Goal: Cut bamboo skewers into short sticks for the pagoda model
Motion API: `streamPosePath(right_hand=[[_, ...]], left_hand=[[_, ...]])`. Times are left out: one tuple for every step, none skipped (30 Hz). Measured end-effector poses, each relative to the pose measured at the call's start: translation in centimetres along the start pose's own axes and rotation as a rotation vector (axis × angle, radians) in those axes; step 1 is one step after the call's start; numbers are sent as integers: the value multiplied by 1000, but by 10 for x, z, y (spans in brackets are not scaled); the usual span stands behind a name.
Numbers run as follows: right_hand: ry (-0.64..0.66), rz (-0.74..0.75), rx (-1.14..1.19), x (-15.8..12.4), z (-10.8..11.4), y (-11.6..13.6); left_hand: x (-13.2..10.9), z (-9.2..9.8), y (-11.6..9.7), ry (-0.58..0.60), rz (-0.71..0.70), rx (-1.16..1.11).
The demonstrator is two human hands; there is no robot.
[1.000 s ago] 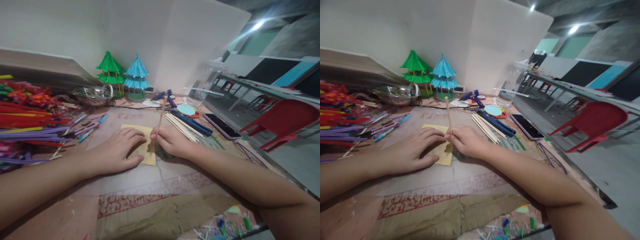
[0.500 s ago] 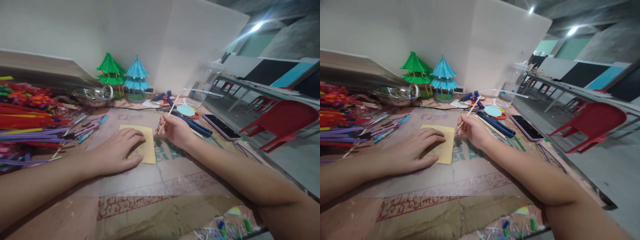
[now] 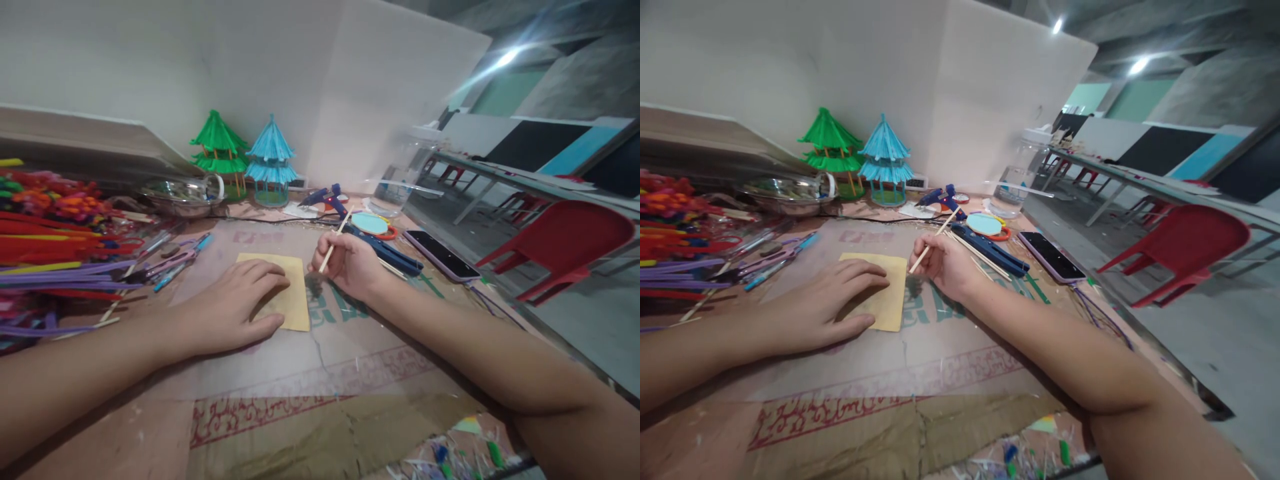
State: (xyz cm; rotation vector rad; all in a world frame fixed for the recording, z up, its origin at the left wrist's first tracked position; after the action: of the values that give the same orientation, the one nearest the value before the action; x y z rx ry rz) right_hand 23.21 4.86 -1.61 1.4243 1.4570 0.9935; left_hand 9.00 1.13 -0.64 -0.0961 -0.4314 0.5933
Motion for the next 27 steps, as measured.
streamPosePath(right_hand=[[10,11,-8,0,-1,0],[16,25,-21,0,-1,0],[20,41,-40,0,-2,0],[21,67,-63,0,-2,-1],[18,100,-91,0,-2,0],[11,137,-125,-1,-2,0],[4,178,-168,-2,-3,1],[-4,222,-221,-3,-3,3],[-11,268,-280,-5,-4,5],[-14,313,-341,-7,-6,9],[-14,361,-403,-8,-7,13],[-7,416,-468,-10,-9,19],[1,478,-537,-11,-10,26],[18,547,-613,-13,-12,34],[47,629,-697,-15,-14,41],[83,720,-790,-17,-15,47],[121,813,-888,-18,-17,52],[161,901,-988,-19,-18,53],[195,980,-1080,-20,-19,53],[221,1040,-1163,-19,-18,50],[226,1080,-1229,-16,-16,46],[215,1102,-1279,-13,-14,42],[189,1109,-1310,-9,-11,37],[149,1104,-1327,-5,-7,34],[108,1089,-1335,-1,-3,30],[78,1071,-1339,3,0,27],[62,1053,-1337,5,2,24]], left_hand=[[0,0,0,-1,-1,1],[0,0,0,-5,-1,2],[0,1,0,-13,-1,4],[-1,2,0,-22,-1,4],[-1,2,0,-29,0,2],[-2,3,-1,-35,1,-6],[-3,4,-2,-40,3,-19],[-3,6,-3,-48,11,-35],[-3,8,-3,-60,24,-51],[-3,11,-2,-76,43,-61],[-3,14,1,-95,64,-61],[-2,18,5,-116,87,-46],[-2,21,10,-133,110,-19],[-1,25,15,-144,130,14],[0,27,21,-144,146,46],[1,30,27,-139,159,71],[2,32,32,-131,168,86],[3,33,36,-119,176,91],[4,34,40,-103,183,90],[4,35,42,-88,191,88],[3,35,43,-75,198,88],[3,35,44,-61,206,89],[2,35,45,-47,217,90],[1,35,46,-38,228,94],[-1,35,47,-33,237,103],[-2,36,48,-36,252,97],[-3,37,50,-48,273,74]])
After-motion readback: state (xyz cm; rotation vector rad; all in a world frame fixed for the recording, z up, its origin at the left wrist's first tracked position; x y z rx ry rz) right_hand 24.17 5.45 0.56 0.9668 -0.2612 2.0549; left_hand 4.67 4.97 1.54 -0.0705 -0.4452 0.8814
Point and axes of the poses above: each hand's wrist, its own x-axis towards the middle knuckle, its own z-axis out of the back of the hand, y = z × x, the point moved 8 cm from there along x, towards the middle knuckle, and after that the axes turned 15 degrees about -y, right-handed, at the moved point
